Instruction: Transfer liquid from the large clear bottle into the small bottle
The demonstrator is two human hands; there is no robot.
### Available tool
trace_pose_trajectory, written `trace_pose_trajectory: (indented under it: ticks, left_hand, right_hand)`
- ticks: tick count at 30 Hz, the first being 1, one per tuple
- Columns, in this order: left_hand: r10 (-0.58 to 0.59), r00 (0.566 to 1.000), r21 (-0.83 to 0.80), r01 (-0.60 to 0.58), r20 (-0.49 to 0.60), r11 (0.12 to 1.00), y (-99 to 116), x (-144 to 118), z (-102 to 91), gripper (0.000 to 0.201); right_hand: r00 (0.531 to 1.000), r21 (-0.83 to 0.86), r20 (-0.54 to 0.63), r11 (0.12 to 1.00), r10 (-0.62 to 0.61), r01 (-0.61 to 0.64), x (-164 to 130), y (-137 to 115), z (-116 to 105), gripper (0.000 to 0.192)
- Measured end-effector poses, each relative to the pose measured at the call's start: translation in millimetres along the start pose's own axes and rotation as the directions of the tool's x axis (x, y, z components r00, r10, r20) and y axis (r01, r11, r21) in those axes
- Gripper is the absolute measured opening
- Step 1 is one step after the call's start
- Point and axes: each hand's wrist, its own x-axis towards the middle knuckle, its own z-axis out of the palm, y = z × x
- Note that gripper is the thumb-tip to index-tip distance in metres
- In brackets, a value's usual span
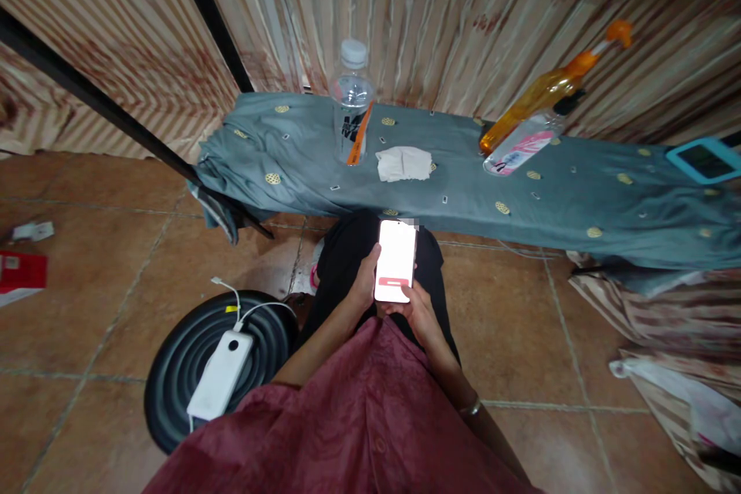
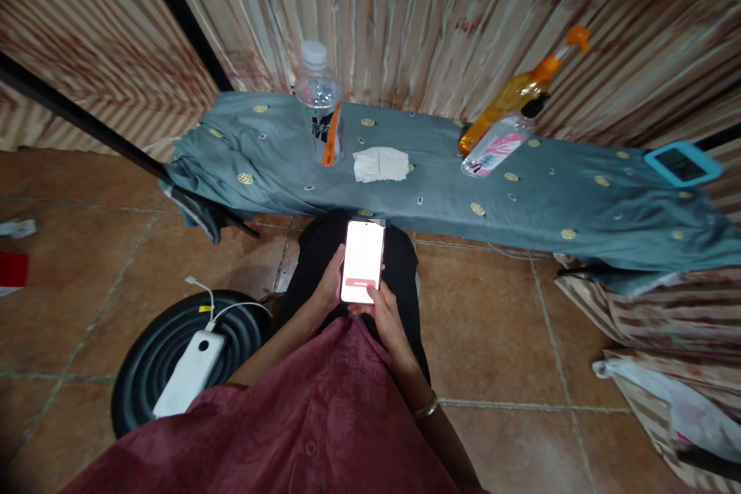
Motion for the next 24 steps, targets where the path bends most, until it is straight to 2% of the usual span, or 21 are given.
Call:
trace_pose_trajectory:
  ticks: [14, 24]
  left_hand:
    - [-0.007, 1.000, -0.017, 0.007, 0.011, 1.000, -1.4, 1.7, -1.4, 0.076]
    - [-0.051, 0.997, -0.001, 0.051, 0.050, 0.999, -1.6, 3.3, -6.3, 0.081]
  right_hand:
    - [0.998, -0.103, -0.050, 0.994, -0.042, 0.037, -4.0, -6.6, 5.1, 0.038]
    - [0.988, -0.332, -0.060, 0.936, -0.144, 0.117, -15.0, -29.1, 5.4, 0.034]
